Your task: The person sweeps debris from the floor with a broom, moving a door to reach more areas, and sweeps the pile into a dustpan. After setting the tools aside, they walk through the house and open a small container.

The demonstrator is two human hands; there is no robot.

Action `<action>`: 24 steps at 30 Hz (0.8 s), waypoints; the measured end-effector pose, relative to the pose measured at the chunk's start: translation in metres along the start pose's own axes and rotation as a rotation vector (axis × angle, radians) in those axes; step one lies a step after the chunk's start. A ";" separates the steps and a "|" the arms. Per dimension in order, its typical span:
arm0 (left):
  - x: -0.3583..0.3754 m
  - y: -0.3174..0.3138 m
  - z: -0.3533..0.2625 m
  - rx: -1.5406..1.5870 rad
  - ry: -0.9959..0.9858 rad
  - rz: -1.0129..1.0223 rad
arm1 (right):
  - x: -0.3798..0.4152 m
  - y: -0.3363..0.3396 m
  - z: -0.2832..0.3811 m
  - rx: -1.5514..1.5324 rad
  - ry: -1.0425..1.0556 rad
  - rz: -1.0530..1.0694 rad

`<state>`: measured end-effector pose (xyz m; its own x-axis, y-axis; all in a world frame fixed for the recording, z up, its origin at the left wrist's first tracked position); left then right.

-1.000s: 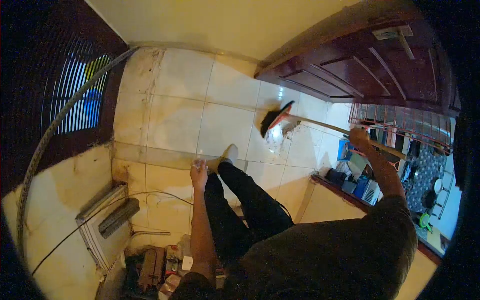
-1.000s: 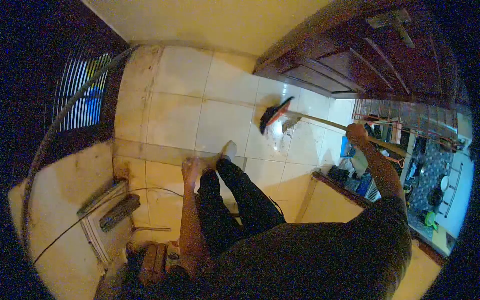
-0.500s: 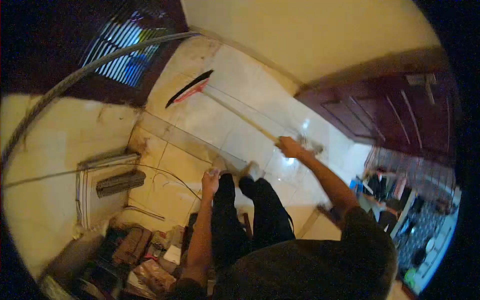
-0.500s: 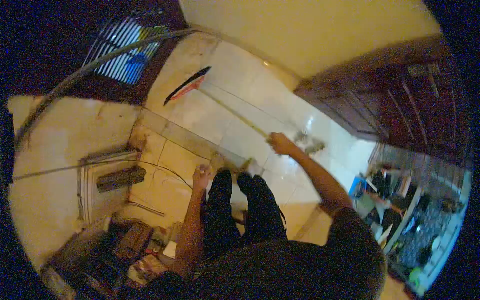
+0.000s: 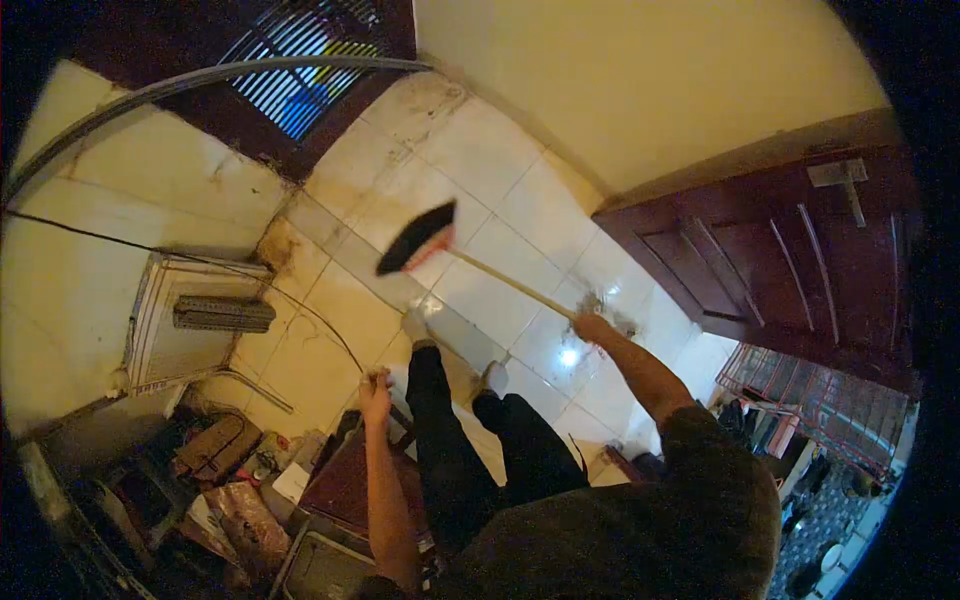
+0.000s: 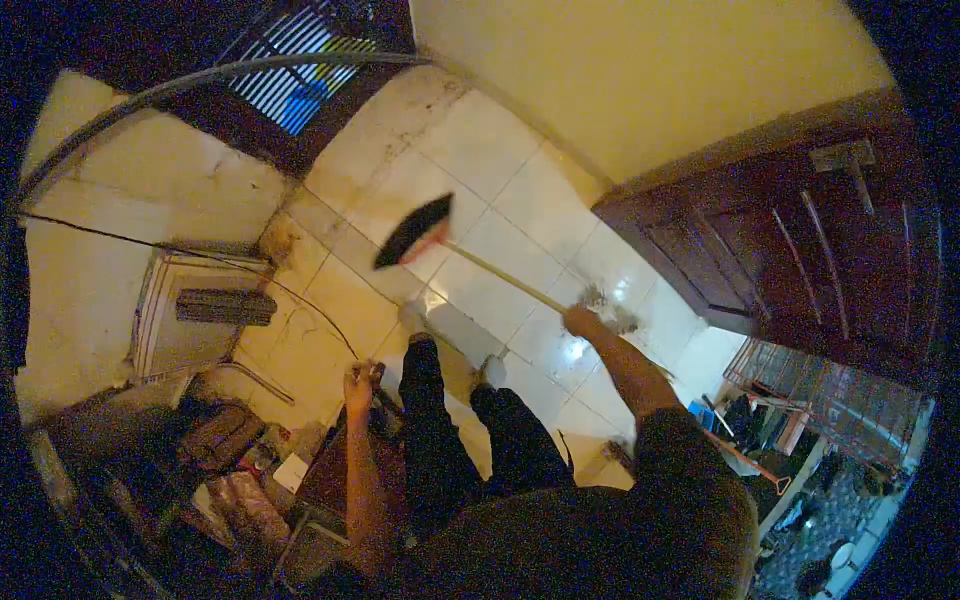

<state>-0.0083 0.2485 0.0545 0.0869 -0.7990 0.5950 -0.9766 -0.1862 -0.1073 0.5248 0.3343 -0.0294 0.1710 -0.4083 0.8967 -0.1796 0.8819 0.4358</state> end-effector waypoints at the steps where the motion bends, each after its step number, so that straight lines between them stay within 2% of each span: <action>1: 0.008 -0.005 0.007 0.009 0.031 -0.037 | 0.041 -0.015 -0.023 -0.071 -0.057 0.047; 2: 0.018 -0.015 0.003 0.019 0.020 -0.042 | 0.057 -0.057 -0.057 -0.041 -0.052 -0.023; 3: 0.033 -0.025 -0.007 -0.056 0.016 -0.043 | 0.105 -0.059 -0.064 -0.035 -0.163 0.023; 4: 0.044 -0.033 -0.012 -0.128 0.013 -0.045 | 0.119 -0.112 -0.107 0.177 -0.054 -0.002; 5: 0.050 -0.036 -0.007 -0.143 0.091 -0.043 | 0.167 -0.096 -0.103 -0.018 -0.183 0.130; 6: 0.054 -0.037 -0.001 -0.133 0.087 -0.049 | 0.176 -0.149 -0.140 -0.062 -0.259 -0.037; 7: 0.058 -0.037 0.010 -0.089 0.075 -0.035 | 0.237 -0.135 -0.144 -0.048 -0.258 -0.038; 8: 0.061 -0.038 0.016 -0.045 0.062 -0.022 | 0.269 -0.064 -0.085 -0.217 -0.413 0.003; 9: 0.064 -0.040 0.015 -0.035 0.060 -0.030 | 0.271 -0.070 -0.098 -0.204 -0.410 0.000; 11: 0.066 -0.043 0.013 -0.063 0.098 -0.065 | 0.278 -0.078 -0.117 -0.046 -0.216 0.041; 14: 0.062 -0.035 0.016 -0.161 -0.001 -0.011 | 0.253 -0.044 -0.122 -0.111 -0.164 -0.058; 16: 0.061 -0.029 0.017 -0.137 0.023 -0.026 | 0.202 0.009 -0.105 -0.139 -0.296 -0.087; 17: 0.056 -0.028 0.016 -0.119 0.027 -0.036 | 0.171 0.041 -0.090 -0.219 -0.284 -0.225; 19: 0.047 -0.025 0.012 -0.098 0.096 -0.067 | 0.111 0.136 -0.038 -0.187 -0.189 -0.257; 21: 0.031 -0.019 0.008 -0.083 0.163 -0.099 | 0.030 0.206 -0.010 -0.159 -0.027 -0.443; 23: 0.021 -0.019 0.001 -0.411 -0.362 -0.084 | -0.051 0.275 0.022 -0.115 0.090 -0.534; 24: 0.016 -0.016 0.000 -0.409 -0.347 -0.092 | -0.066 0.320 0.057 -0.184 0.019 -0.470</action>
<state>0.0086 0.2384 0.0653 0.1682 -0.9446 0.2819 -0.9526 -0.0822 0.2930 0.4006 0.6299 0.0551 0.2104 -0.7685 0.6043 0.0943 0.6312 0.7699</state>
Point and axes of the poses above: each hand's wrist, its own x-axis away from the middle knuckle, its own y-axis out of the back of the hand, z = x × y, the point moved 1 cm from there along -x, towards the middle knuckle, and after that the axes turned 12 degrees about z, right-handed, at the moved point
